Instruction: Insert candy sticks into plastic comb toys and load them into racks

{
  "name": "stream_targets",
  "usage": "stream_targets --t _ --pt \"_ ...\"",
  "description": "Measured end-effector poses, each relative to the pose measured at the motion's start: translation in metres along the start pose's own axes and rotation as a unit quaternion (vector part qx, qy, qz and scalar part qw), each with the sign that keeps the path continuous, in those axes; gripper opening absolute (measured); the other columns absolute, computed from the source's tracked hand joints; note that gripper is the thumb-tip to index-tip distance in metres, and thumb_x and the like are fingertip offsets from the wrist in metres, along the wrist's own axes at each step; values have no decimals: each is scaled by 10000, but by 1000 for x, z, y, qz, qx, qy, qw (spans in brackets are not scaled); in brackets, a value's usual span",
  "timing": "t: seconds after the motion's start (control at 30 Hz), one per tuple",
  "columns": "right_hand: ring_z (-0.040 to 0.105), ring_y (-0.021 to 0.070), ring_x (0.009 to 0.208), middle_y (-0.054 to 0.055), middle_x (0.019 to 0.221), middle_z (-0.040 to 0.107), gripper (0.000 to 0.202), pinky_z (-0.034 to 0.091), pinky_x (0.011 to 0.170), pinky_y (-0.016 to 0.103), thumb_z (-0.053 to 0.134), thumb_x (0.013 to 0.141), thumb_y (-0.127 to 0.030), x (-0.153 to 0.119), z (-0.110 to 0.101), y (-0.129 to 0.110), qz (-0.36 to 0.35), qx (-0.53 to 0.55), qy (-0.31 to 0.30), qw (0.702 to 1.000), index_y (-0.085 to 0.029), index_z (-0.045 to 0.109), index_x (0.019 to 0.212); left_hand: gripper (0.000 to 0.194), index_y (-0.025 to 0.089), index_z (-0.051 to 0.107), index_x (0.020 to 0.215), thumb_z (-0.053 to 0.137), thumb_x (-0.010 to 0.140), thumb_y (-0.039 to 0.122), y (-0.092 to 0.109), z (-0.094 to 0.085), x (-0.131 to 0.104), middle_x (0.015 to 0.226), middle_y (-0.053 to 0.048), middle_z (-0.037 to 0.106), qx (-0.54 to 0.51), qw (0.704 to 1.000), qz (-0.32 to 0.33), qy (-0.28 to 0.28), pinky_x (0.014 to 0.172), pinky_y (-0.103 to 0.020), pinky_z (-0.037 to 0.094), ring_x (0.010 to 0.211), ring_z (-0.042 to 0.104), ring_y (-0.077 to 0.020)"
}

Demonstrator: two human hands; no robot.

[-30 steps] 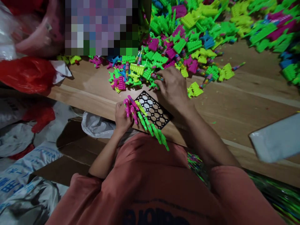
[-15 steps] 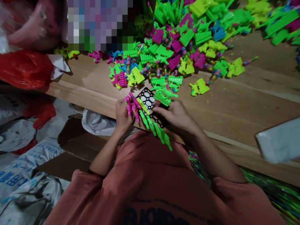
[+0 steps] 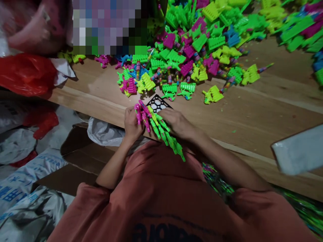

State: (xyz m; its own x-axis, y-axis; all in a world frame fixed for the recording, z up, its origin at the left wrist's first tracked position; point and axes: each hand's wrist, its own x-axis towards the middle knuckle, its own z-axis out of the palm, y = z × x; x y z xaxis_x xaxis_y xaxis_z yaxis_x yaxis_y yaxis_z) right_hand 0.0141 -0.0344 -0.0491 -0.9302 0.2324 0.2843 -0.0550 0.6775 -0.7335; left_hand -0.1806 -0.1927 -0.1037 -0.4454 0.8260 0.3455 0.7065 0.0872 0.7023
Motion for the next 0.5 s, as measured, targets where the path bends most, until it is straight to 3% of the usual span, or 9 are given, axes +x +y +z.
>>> stream_targets --t 0.1,0.23,0.33,0.4,0.5 --pt "700 237 953 62 1024 753 215 615 845 398 552 1130 -176 23 -17 17 -33 3 -18 999 -261 748 1117 287 243 748 1125 533 1147 433 -3 -4 -1 1035 -91 798 7 1000 5 1 966 -459 595 1035 703 -296" --pt "688 313 1208 111 1265 742 270 627 1036 537 536 1129 -178 74 -28 46 11 -113 100 988 -250 760 1261 268 243 738 1007 566 1109 421 -9 -15 -5 1011 -97 795 49 998 1 26 969 -465 604 1045 710 -306" --pt "650 335 1246 131 1304 710 241 611 1056 551 515 1155 -212 98 -26 63 69 -189 140 969 -251 752 1170 282 243 722 936 595 1085 445 -14 -21 -9 960 -92 778 78 996 -18 34 968 -464 607 1038 705 -305" --pt "648 326 1222 123 1265 706 208 607 1051 534 528 1171 -257 98 -25 65 80 -190 142 968 -258 725 1104 290 241 720 923 598 1083 449 -16 -23 -11 952 -88 771 87 995 -24 36 952 -455 607 1034 701 -300" --pt "662 308 1145 97 1159 716 123 605 1051 525 650 1152 -378 74 -29 50 84 -111 137 981 -274 687 1097 264 240 746 999 590 1094 430 -17 -22 -13 1000 -92 782 78 996 -21 34 973 -453 605 1061 711 -300"
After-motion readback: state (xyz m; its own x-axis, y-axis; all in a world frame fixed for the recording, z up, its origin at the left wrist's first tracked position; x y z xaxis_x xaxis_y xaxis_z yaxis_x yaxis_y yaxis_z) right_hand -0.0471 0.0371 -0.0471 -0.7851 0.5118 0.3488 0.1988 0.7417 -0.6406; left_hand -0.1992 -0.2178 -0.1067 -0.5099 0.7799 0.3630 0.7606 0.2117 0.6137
